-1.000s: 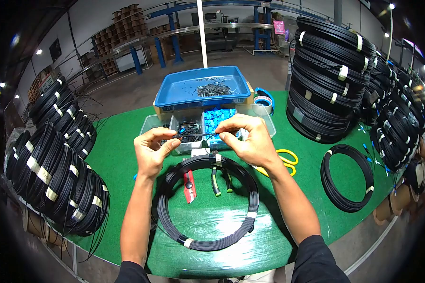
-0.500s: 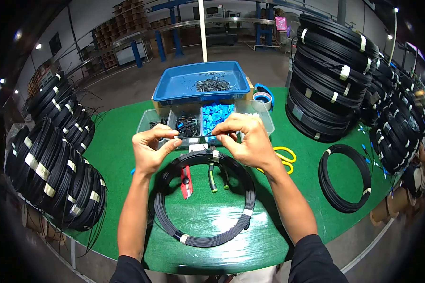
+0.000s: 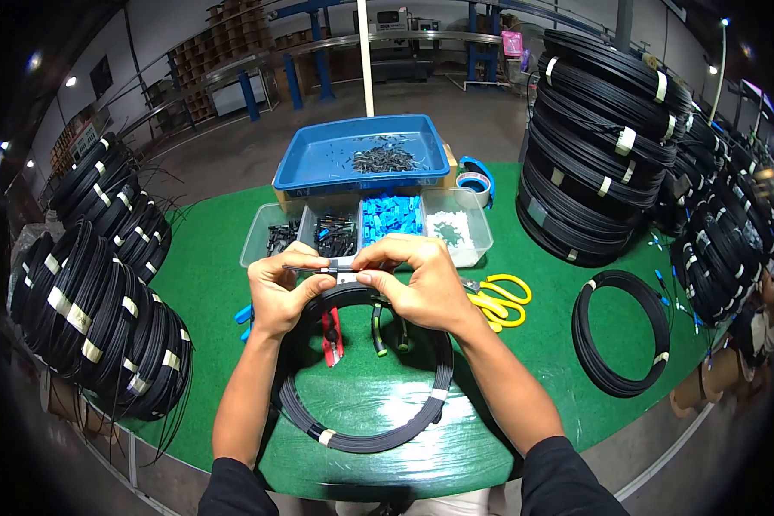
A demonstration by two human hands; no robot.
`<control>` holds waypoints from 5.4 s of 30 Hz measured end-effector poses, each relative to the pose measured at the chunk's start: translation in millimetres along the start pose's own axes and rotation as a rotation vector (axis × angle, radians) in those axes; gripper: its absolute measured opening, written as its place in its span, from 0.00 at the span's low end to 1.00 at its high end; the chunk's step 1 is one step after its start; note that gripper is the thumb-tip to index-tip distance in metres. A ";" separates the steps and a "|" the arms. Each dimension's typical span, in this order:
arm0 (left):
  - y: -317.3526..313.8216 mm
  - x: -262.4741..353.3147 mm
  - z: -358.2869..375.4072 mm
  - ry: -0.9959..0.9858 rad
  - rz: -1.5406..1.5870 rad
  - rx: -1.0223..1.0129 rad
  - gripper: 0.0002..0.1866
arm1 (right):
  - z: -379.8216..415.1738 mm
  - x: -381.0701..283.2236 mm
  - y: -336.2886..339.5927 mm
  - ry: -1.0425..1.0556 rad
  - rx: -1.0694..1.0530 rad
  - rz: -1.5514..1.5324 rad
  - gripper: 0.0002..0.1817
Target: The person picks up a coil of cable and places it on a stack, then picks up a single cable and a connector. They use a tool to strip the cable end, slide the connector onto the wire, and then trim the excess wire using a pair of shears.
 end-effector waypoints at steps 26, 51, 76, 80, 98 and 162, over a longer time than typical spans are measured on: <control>-32.4 54.6 -0.9 -0.191 0.321 0.032 0.21 | 6.3 3.1 -19.1 0.266 0.195 0.489 0.09; -68.3 -5.9 63.6 0.331 0.554 -0.111 0.10 | -50.2 16.6 -17.4 -0.099 -0.260 0.193 0.10; -20.9 -16.0 92.7 0.287 0.626 -0.268 0.16 | -81.3 53.8 -325.5 0.307 -1.411 0.499 0.33; -11.8 -14.4 87.4 0.274 0.530 -0.170 0.13 | -85.4 48.6 -310.4 0.341 -1.457 0.599 0.32; -15.6 0.1 15.5 0.272 0.097 0.101 0.09 | -62.5 49.2 39.4 -0.217 -0.005 0.105 0.28; -54.9 38.6 16.6 -0.038 -0.280 -0.186 0.06 | 1.5 -6.5 55.4 0.246 0.324 -1.311 0.34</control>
Point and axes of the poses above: each hand's wrist, its own z-axis away from the middle knuckle, its own y-axis out of the back of the hand, x = y × z, the point moved 10 cm from there along -z, towards the middle knuckle, and after that the axes turned 6 degrees about -x, right-handed, at the moved point
